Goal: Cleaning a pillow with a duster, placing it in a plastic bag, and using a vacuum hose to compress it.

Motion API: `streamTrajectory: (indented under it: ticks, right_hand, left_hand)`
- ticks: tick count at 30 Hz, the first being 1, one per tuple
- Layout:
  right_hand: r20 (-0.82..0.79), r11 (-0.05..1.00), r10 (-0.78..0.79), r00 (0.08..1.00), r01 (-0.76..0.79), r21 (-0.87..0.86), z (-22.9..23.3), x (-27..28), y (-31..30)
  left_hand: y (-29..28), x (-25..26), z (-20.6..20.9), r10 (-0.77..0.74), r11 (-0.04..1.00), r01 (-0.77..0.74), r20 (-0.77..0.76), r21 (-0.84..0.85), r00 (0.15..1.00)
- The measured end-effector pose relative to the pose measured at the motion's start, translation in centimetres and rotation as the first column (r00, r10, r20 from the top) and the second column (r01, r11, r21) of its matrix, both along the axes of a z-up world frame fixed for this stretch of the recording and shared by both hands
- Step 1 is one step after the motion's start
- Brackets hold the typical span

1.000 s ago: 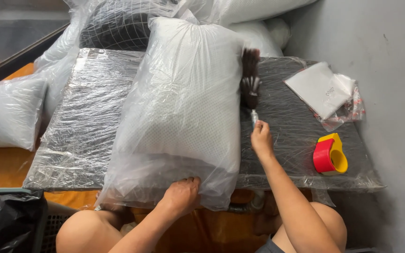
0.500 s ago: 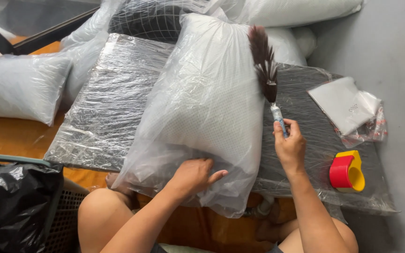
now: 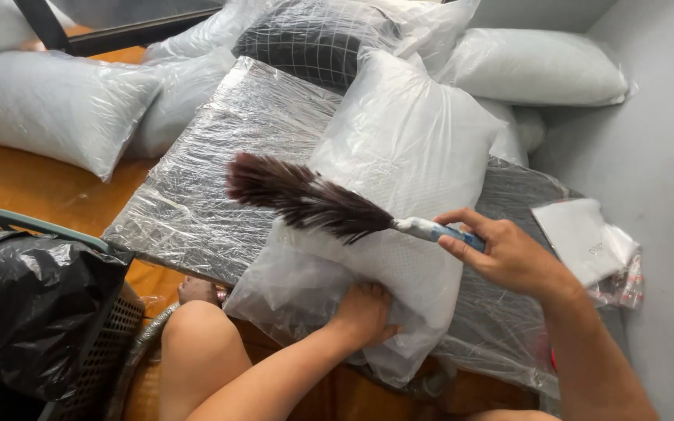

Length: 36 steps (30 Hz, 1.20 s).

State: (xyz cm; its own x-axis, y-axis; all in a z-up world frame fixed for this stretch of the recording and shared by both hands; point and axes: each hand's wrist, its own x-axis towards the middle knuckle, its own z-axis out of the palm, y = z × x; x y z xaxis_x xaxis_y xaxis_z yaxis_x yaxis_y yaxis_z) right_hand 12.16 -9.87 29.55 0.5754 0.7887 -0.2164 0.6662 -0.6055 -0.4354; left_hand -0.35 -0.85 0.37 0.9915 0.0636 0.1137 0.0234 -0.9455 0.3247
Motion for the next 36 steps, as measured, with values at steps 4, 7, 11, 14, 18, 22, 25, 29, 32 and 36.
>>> streamTrajectory:
  ticks: [4, 7, 11, 14, 18, 22, 25, 29, 32, 36]
  right_hand:
    - [0.104, 0.978, 0.031, 0.994, -0.009, -0.21, 4.3, 1.3, 4.4]
    - [0.239, 0.914, -0.011, 0.971, 0.107, -0.391, 6.0, 3.8, 7.8]
    - [0.693, 0.921, -0.048, 0.719, 0.3, -0.248, 3.5, 12.7, 10.9]
    - [0.949, 0.968, -0.113, 0.295, 0.246, 0.039, 0.2, 16.8, 11.8]
    - [0.743, 0.953, -0.285, 0.606, 0.097, 0.287, -2.2, 18.1, 11.2]
    - [0.623, 0.901, -0.364, 0.692, 0.431, 0.047, -4.3, 22.2, 7.5]
    - [0.739, 0.747, -0.321, 0.592, 0.638, -0.186, -5.9, 26.0, 3.3]
    - [0.689, 0.828, -0.427, 0.586, 0.559, 0.038, -7.6, 25.8, -1.1]
    - [0.569, 0.896, -0.421, 0.707, 0.423, 0.137, -7.6, 19.2, -0.9]
    - [0.387, 0.94, -0.34, 0.857, 0.293, 0.175, -10.1, 9.7, -1.7]
  left_hand:
    - [0.1, 0.5, 0.8, -0.034, 0.999, 0.039, -0.144, 0.03, 0.989]
    - [-0.1, 0.3, 0.8, -0.028, 0.996, 0.04, -0.134, 0.086, 0.991]
    - [-0.4, 0.5, 0.1, -0.005, 0.988, 0.013, -0.052, 0.156, 0.999]
    - [-0.3, 0.5, 0.4, -0.016, 0.993, 0.019, -0.032, 0.115, 0.999]
    - [-0.3, 0.3, -0.4, -0.015, 0.998, 0.012, 0.037, 0.068, 0.999]
    - [-0.2, 0.1, -0.1, -0.017, 0.999, 0.016, 0.024, 0.03, 1.0]
    - [0.0, -0.2, 0.0, -0.025, 0.999, 0.023, 0.063, 0.038, 0.998]
    - [0.0, 0.0, 0.1, -0.049, 0.996, 0.051, -0.031, 0.078, 0.998]
    - [-0.1, 0.1, 0.0, -0.052, 0.994, 0.057, -0.054, 0.09, 0.997]
    - [2.5, -1.7, 5.7, -0.214, 0.973, 0.174, -0.324, -0.149, 0.921]
